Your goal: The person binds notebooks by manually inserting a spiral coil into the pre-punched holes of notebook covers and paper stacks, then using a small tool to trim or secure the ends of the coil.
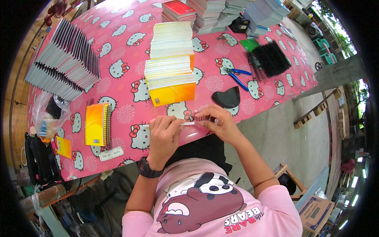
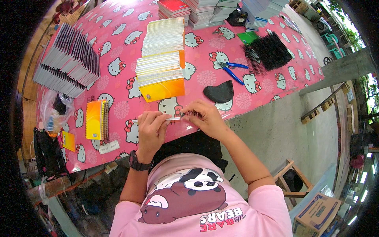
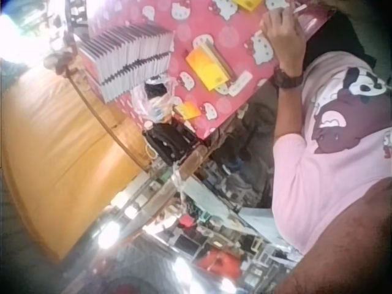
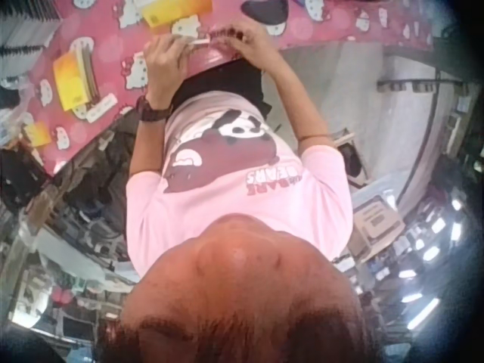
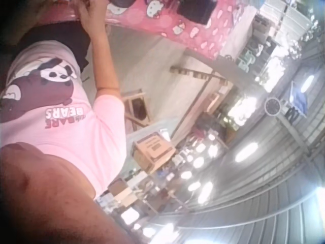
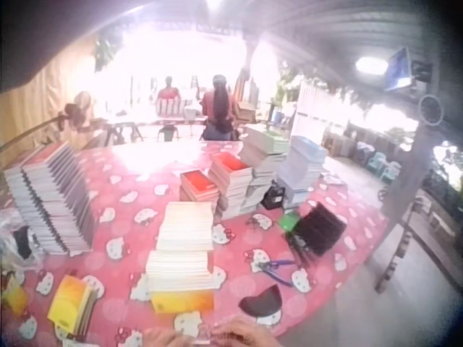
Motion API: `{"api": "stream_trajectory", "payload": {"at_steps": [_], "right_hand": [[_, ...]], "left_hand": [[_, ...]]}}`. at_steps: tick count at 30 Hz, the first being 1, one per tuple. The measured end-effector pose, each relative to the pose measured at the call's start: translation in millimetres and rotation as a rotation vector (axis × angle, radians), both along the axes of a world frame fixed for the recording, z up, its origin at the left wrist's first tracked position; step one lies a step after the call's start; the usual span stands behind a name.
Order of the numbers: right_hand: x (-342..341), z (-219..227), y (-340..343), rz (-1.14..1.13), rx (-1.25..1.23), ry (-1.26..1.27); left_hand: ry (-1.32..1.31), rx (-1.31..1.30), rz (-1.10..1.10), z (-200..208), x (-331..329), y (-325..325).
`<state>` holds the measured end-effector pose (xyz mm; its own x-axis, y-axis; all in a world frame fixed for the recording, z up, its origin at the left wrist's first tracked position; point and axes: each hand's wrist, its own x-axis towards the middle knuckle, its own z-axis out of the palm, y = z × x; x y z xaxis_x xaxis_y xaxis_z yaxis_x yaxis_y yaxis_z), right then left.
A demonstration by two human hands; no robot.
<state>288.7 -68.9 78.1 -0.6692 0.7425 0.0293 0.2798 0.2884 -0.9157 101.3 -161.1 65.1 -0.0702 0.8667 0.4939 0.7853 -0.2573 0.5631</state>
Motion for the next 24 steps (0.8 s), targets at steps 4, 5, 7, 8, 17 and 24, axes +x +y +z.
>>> {"api": "stream_trajectory", "payload": {"at_steps": [4,5,7,8,17,24], "right_hand": [[-2.6,-6.7,2.5,0.09,0.126,0.085],[-2.9,-6.6,3.8,0.125,0.19,0.096],[-3.0,-6.9,6.4,0.148,0.099,0.114],[-2.9,-6.6,7.0,0.158,0.054,0.123],[-9.4,14.9,2.5,0.148,-0.094,-0.101],[-3.6,6.8,6.5,0.192,0.029,-0.068]], "left_hand": [[0.003,0.009,0.002,-1.8,0.7,0.5],[0.005,0.007,0.001,-1.2,0.8,0.7],[0.011,-0.003,0.004,-1.1,0.4,0.0],[0.013,-0.003,0.007,-1.9,0.5,-0.4],[0.01,-0.009,0.027,-0.3,1.5,0.5],[-0.02,-0.03,0.034,6.1,18.3,1.9]]}}
